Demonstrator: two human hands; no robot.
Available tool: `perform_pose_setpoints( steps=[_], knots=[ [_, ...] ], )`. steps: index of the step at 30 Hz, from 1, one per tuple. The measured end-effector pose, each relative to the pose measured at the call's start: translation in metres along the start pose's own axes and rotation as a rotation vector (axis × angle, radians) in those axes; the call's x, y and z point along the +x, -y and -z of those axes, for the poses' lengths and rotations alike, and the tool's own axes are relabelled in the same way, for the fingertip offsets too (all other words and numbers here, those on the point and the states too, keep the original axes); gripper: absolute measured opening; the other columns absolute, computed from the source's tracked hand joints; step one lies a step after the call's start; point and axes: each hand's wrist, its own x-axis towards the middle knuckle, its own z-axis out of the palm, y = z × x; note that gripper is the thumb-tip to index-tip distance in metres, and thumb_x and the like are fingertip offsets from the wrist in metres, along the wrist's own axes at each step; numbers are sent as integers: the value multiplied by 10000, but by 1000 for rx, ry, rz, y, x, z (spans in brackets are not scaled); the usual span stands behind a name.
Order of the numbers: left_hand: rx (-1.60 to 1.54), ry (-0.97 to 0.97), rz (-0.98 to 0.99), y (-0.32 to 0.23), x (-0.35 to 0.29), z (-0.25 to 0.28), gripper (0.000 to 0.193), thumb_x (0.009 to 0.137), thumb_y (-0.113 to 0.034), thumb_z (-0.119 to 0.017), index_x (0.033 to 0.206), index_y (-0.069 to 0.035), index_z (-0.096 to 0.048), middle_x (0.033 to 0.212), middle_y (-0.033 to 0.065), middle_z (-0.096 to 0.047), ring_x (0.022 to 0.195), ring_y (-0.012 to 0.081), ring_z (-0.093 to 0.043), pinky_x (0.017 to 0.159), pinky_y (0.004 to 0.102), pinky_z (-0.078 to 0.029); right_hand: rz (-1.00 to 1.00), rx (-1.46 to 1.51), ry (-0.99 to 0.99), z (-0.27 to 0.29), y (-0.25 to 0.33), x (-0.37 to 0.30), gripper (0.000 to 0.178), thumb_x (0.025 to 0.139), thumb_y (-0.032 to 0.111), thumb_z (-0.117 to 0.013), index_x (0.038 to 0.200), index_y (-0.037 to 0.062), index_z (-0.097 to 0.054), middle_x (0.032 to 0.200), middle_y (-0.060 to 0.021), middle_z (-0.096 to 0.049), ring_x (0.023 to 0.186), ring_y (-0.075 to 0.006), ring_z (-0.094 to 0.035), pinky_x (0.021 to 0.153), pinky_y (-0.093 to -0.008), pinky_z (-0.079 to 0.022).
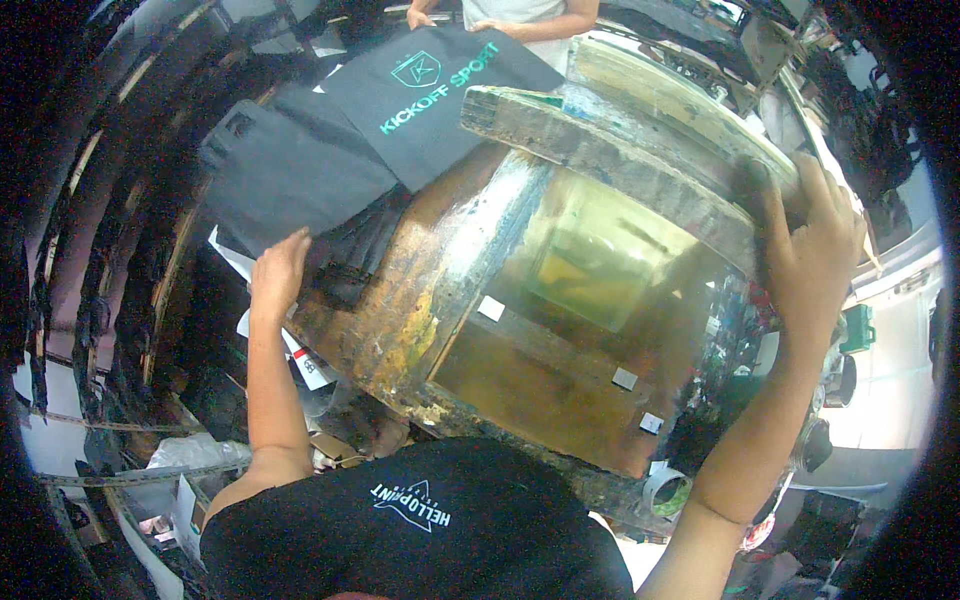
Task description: The person screen prints a logo onto black bags. They place a bag on a board, lower a screen frame, and pull green ink across it with a squeegee before lifting the frame and moving the bag aside.
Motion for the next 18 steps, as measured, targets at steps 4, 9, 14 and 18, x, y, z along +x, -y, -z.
perform_pose_setpoints(
  steps=[4, 9, 14, 18],
  knots=[
    [164, -276, -171, 19, 45, -4, 244, 1033, -256, -577, 1006, -54, -713, 949, 151, -732, 887, 380, -709, 776, 503, -555, -40, 49, 25, 9, 12, 3, 457, 966, 423, -667, 1262, 75, -693, 1077, -192, -688, 1028, -367, -636, 1000, -457, -427],
    [239, -243, -65, 8, 62, -8, 213, 993, -255, -621, 990, -69, -724, 955, 148, -741, 912, 391, -708, 784, 511, -553, -47, 43, -56, 8, 19, -2, 486, 955, 452, -670, 1220, 45, -693, 1022, -173, -684, 1005, -349, -626, 951, -460, -424],
    [118, 21, 140, -11, 52, -3, 262, 878, -345, -736, 968, -104, -787, 957, 154, -761, 936, 382, -724, 819, 490, -562, 1, 80, -82, 7, 17, -4, 463, 937, 441, -685, 1172, 42, -693, 951, -154, -657, 956, -346, -608, 882, -460, -418],
    [-28, 211, 168, 15, 62, -2, 381, 902, -432, -729, 933, -58, -794, 885, 203, -741, 888, 398, -725, 786, 472, -550, 8, 95, -92, 8, 17, -3, 451, 935, 431, -683, 1163, 42, -695, 944, -153, -661, 953, -349, -611, 887, -461, -414]
  ],
)
